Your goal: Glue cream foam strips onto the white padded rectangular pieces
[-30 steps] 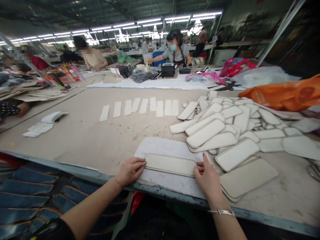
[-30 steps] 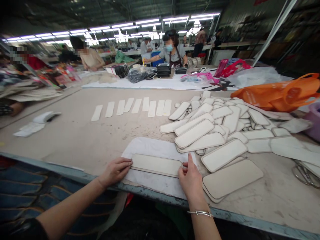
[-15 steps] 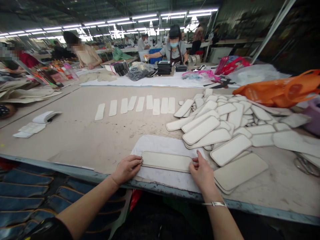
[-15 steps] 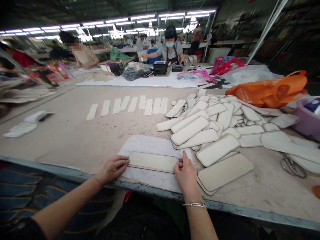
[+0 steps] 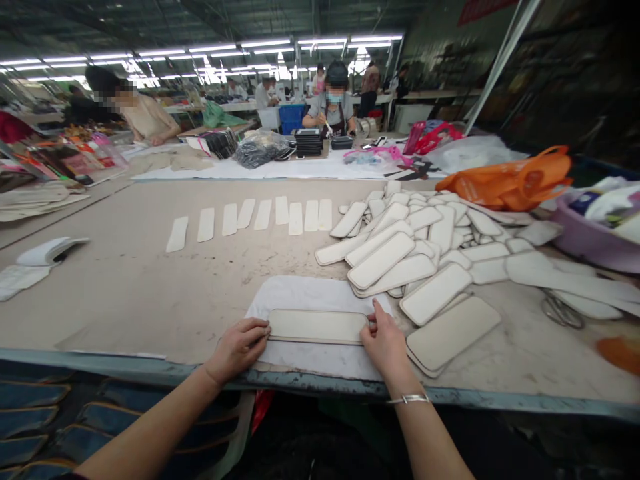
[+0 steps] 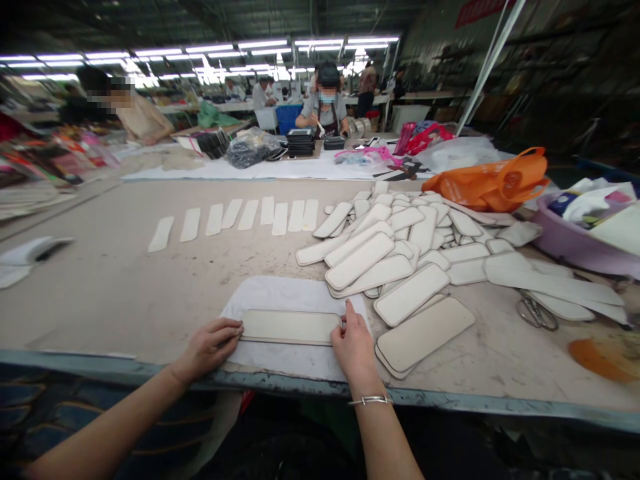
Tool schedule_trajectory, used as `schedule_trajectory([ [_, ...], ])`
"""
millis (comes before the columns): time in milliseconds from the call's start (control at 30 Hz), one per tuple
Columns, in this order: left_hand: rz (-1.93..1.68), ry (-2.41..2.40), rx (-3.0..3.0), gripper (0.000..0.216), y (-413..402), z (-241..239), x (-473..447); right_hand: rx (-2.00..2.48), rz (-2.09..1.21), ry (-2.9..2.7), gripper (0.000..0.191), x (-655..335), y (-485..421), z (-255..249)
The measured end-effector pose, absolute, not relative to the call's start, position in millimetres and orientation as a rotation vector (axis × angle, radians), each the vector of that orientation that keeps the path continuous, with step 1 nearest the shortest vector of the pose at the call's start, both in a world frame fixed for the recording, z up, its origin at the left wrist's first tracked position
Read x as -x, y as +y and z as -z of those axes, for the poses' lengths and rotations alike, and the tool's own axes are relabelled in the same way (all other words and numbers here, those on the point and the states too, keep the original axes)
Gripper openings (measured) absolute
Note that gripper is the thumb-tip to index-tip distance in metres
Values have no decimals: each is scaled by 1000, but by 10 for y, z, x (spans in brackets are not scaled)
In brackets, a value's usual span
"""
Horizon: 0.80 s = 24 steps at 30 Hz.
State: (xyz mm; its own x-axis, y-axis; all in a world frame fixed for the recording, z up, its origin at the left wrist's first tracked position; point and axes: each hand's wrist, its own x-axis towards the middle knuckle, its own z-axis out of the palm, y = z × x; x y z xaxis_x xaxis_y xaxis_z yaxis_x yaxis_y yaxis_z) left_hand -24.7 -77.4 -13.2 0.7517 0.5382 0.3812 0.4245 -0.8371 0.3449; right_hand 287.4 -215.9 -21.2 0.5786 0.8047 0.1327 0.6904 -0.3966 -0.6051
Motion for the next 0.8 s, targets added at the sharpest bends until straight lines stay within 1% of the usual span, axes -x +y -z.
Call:
schedule_trajectory([
  [200,-697,780,-2753,17,-781,142,233,2182,-248,-1183,61,-2867,-2169,211],
  [333,-764,832,-2699,15,-790,163,229,2176,-249,-1179,60,-2867,-2171,215],
  [433,-836,897,-2634,18,-801,167,252,2176,-243,-1177,60,-2870,-2167,228],
  [500,-866,844,-2664,21,-809,153,268,2171,-239,-1180,59,-2870,-2165,236],
  [600,-780,630,-2801,26,-817,108,260,2164,-221,-1191,58,-2868,-2168,245],
  [700,-685,510,-2855,25,-811,70,221,2158,-194,-1205,58,-2865,-2171,250],
  [800,-692,489,-2822,23,-793,69,196,2168,-194,-1211,58,-2866,-2171,251],
])
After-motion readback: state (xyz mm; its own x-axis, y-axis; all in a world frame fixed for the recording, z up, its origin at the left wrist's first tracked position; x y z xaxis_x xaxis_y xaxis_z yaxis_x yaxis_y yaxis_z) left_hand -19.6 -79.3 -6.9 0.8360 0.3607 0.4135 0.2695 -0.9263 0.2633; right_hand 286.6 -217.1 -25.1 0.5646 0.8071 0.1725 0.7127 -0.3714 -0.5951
